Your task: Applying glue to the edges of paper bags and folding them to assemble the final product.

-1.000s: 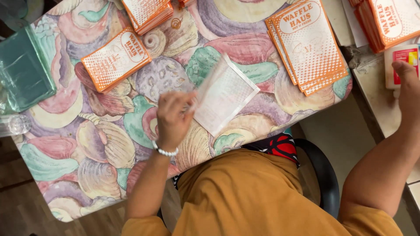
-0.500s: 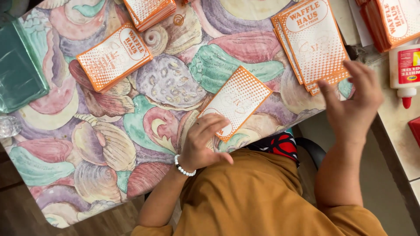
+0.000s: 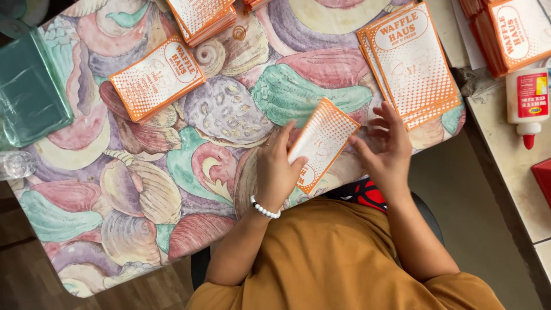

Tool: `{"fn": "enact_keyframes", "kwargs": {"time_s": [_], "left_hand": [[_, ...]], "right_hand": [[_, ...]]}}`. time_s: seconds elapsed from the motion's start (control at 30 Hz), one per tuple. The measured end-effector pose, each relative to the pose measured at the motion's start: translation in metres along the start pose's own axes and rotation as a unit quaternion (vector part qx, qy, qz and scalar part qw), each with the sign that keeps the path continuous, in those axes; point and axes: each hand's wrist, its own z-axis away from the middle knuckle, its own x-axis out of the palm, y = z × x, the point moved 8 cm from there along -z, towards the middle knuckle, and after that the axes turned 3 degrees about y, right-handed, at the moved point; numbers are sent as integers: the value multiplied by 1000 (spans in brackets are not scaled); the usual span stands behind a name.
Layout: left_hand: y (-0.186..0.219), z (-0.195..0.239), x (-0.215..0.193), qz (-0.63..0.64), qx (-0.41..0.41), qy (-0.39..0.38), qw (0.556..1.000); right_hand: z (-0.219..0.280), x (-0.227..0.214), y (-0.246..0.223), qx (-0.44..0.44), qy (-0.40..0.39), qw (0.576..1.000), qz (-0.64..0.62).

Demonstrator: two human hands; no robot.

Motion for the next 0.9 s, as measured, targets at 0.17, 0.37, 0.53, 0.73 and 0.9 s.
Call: {"fn": "enact_keyframes", "kwargs": {"time_s": [0.17, 0.37, 0.53, 0.73, 0.9], "left_hand": [[-11, 18, 13, 415, -68, 7, 907], [-4, 16, -13, 536, -29, 25, 844], [24, 7, -77, 453, 43, 110, 884], [30, 11, -81, 450, 49, 119, 884], [29, 14, -88, 442, 52, 130, 886]], "right_hand": [[-4, 26, -4, 165, -13, 943, -288], [-25, 15, -42, 79, -40, 945, -316], [-20, 12, -66, -4, -69, 962, -264], [-23, 18, -105, -48, -52, 962, -264], [-17, 12, -99, -44, -16, 975, -217]]}}
